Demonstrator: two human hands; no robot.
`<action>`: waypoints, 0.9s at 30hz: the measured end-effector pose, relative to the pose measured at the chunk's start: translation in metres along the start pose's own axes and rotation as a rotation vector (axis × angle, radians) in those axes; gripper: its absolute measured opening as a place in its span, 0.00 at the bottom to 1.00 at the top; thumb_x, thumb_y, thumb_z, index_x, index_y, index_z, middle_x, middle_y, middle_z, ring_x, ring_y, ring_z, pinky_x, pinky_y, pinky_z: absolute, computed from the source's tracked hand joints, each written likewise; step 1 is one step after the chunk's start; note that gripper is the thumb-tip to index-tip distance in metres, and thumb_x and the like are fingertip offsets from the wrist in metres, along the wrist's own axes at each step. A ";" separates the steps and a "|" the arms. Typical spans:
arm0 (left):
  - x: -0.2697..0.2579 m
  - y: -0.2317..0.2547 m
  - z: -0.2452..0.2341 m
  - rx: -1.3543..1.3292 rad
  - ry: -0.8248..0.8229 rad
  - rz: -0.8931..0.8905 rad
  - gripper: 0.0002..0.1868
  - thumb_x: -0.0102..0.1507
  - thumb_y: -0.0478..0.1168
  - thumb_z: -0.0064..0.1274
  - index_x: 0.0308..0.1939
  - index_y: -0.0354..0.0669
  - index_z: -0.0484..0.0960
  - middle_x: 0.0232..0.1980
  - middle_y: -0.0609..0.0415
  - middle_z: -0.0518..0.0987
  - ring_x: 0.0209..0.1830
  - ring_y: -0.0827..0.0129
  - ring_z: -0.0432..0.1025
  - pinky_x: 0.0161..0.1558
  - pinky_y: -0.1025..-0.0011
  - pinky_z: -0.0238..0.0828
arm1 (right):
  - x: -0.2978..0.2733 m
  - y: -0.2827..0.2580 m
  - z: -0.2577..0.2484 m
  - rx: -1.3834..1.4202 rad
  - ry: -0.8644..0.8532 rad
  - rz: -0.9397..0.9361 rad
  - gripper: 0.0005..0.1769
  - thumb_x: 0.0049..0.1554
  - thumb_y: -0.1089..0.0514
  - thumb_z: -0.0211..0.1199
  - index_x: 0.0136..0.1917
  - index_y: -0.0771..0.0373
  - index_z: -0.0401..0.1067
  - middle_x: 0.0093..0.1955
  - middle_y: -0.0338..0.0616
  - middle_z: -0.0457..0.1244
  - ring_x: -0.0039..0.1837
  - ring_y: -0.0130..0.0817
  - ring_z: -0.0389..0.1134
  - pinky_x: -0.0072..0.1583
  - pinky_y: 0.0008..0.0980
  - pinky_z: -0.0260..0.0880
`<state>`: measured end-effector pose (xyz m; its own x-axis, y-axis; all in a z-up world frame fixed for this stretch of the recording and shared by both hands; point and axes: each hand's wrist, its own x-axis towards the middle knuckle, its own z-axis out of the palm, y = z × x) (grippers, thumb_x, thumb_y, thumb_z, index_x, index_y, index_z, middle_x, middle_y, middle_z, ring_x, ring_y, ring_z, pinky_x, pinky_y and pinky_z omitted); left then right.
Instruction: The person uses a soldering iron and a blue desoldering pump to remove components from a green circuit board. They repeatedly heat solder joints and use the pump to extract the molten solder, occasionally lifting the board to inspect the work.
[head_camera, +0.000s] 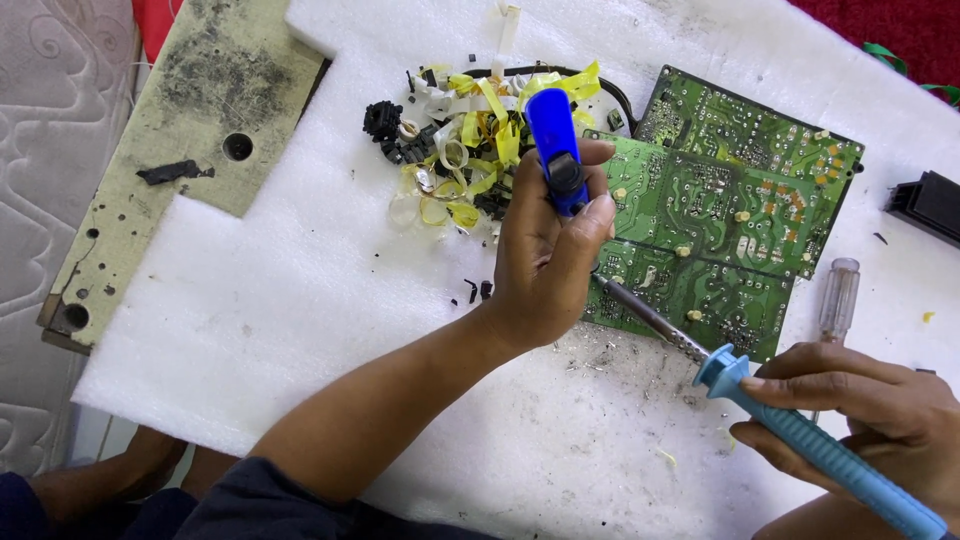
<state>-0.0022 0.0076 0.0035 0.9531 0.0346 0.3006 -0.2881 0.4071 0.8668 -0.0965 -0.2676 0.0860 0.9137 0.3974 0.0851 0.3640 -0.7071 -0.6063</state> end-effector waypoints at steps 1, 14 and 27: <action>-0.001 0.001 0.000 0.000 -0.002 -0.001 0.16 0.79 0.45 0.45 0.70 0.52 0.71 0.50 0.58 0.72 0.43 0.75 0.66 0.49 0.70 0.70 | -0.001 -0.003 0.001 0.000 0.001 0.001 0.28 0.37 0.53 0.85 0.52 0.58 0.85 0.44 0.44 0.76 0.41 0.30 0.78 0.45 0.25 0.81; -0.008 -0.008 0.004 0.205 -0.162 0.106 0.16 0.84 0.45 0.40 0.73 0.45 0.66 0.65 0.50 0.75 0.50 0.68 0.71 0.62 0.63 0.75 | -0.061 -0.009 -0.004 -0.004 0.265 0.538 0.28 0.58 0.65 0.65 0.70 0.77 0.72 0.62 0.64 0.67 0.55 0.53 0.74 0.56 0.43 0.78; 0.039 0.035 -0.028 -0.499 -0.045 -0.180 0.36 0.67 0.72 0.36 0.21 0.49 0.74 0.21 0.59 0.67 0.14 0.76 0.57 0.19 0.76 0.51 | -0.069 0.017 0.014 0.196 0.478 0.422 0.21 0.73 0.68 0.55 0.75 0.83 0.64 0.69 0.68 0.58 0.48 0.56 0.71 0.55 0.43 0.73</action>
<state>0.0276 0.0486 0.0347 0.9753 -0.1107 0.1914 -0.0311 0.7884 0.6144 -0.1557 -0.2990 0.0588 0.9666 -0.2249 0.1227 -0.0409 -0.6080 -0.7929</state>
